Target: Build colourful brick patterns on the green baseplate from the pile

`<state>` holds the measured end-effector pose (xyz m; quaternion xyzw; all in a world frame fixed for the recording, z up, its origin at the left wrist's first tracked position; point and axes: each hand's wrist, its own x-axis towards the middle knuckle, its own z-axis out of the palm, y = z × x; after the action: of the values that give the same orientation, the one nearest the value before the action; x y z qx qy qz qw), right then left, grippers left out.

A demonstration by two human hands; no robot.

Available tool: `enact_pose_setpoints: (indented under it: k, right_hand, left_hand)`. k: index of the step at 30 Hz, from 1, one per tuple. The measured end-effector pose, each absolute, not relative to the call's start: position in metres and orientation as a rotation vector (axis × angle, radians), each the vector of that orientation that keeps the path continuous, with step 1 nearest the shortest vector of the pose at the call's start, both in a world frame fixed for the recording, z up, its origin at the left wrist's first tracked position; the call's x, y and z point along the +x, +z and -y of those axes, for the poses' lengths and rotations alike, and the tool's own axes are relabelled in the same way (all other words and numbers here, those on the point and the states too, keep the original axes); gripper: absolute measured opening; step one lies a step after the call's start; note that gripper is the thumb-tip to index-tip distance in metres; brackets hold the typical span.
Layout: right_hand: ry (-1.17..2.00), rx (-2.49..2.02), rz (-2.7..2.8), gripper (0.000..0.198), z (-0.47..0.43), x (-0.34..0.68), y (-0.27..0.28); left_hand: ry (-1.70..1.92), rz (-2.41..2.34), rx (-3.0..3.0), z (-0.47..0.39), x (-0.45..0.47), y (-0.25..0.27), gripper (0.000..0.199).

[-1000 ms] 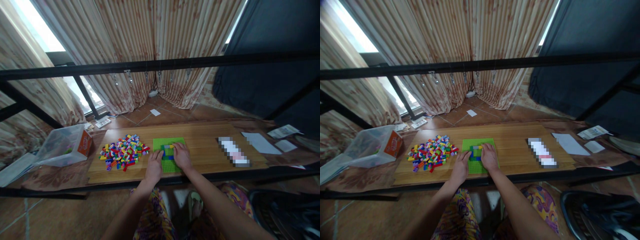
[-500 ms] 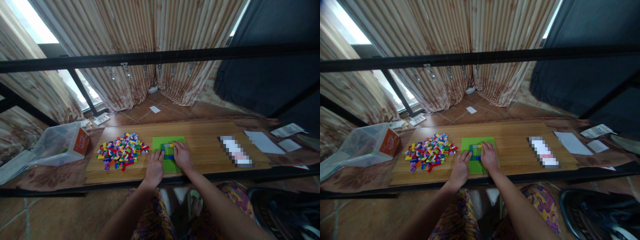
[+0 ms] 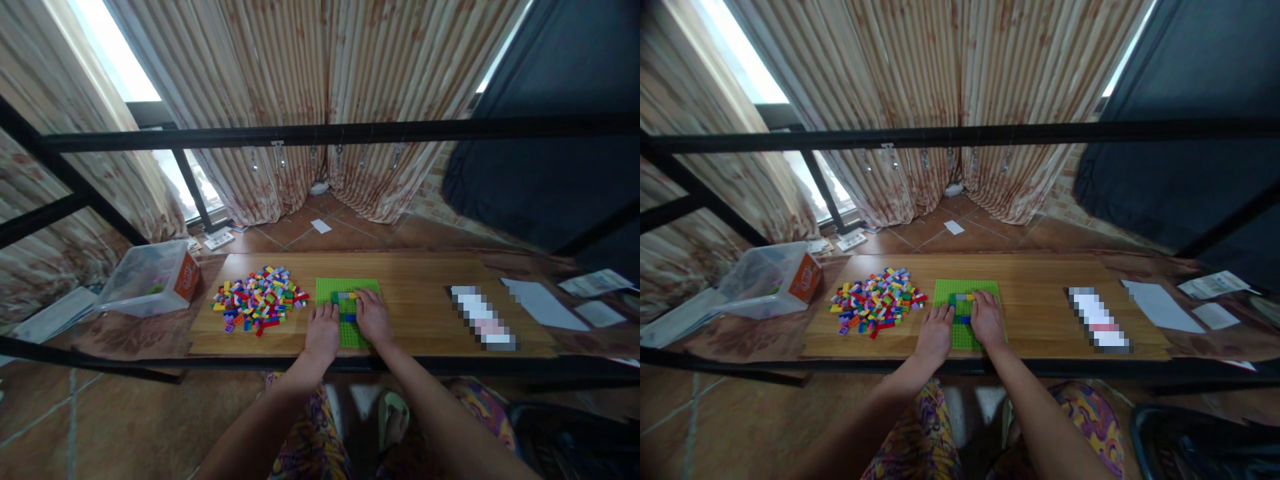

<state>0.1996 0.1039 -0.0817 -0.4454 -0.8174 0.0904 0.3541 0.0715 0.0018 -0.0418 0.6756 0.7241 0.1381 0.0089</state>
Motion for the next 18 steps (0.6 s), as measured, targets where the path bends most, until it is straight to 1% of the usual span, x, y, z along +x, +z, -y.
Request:
enact_pose_setpoints:
  k: [7, 18]
  right_hand:
    - [0.218, -1.146, 2.122, 0.035, -0.104, 0.199, -0.081]
    - [0.209, -1.157, 2.135, 0.034, -0.104, 0.199, -0.082]
  left_hand:
    - [0.252, -2.305, 2.280, -0.009, 0.078, -0.036, 0.038]
    - [0.190, -2.332, 2.353, -0.015, 0.092, -0.044, 0.032]
